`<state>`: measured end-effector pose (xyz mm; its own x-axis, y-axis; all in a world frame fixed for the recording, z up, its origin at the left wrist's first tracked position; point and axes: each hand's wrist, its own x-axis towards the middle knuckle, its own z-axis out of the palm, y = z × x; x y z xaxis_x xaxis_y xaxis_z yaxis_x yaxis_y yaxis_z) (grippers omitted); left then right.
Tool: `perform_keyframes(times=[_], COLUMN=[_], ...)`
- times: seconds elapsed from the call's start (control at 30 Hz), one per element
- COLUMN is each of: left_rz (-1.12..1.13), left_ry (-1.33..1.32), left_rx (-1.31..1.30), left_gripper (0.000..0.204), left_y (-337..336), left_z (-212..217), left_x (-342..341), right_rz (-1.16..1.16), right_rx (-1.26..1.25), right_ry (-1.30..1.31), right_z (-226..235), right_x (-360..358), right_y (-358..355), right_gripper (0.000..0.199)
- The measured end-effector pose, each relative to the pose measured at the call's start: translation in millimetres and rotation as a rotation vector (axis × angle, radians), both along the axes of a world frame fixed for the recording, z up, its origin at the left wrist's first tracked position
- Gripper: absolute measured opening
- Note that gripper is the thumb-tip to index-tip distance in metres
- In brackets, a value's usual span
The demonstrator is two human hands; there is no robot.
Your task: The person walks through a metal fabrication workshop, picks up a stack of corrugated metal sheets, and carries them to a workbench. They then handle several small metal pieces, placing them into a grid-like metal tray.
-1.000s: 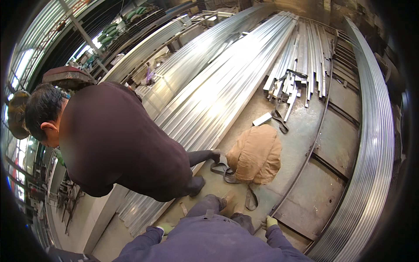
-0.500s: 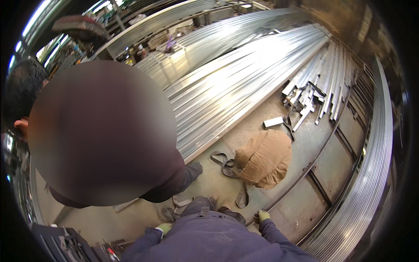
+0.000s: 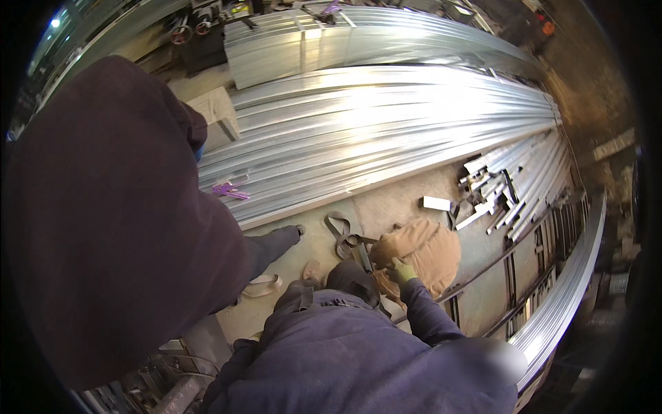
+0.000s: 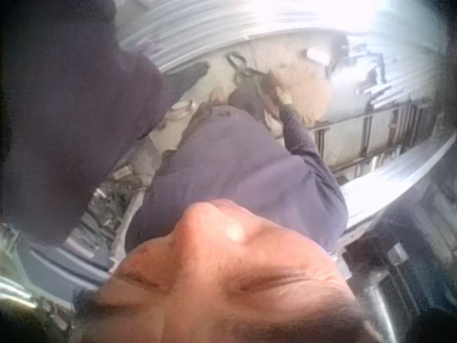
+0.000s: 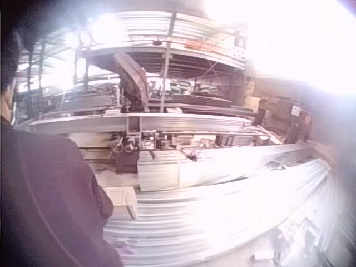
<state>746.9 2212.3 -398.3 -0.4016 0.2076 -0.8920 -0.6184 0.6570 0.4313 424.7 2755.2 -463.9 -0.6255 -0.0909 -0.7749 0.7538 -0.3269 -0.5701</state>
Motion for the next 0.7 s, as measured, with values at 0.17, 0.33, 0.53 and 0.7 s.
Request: perform_keyframes(times=[0.17,0.33,0.53,0.7], left_rz=[0.096,0.212,0.362,0.480], left_ry=[0.011,-0.009,-0.032,-0.045], left_rx=[0.006,-0.028,-0.104,-0.150], left_gripper=[0.050,0.050,0.050,0.051], left_y=[18.7,41.9,68.8,87.6], left_z=[0.8,12.0,31.2,45.1], left_x=[-34.8,-78.7,-137.2,-160.3], right_rz=[0.090,1.056,2.038,0.827], right_rx=[0.106,0.528,0.768,-0.085], right_ry=[-0.083,0.403,1.180,-0.317], right_z=[-8.0,-54.6,-87.5,-74.1], right_x=[-75.1,-131.3,-243.4,-353.0], right_y=[-46.3,-34.4,-24.4,-70.8], right_gripper=[0.018,0.015,0.010,0.005])
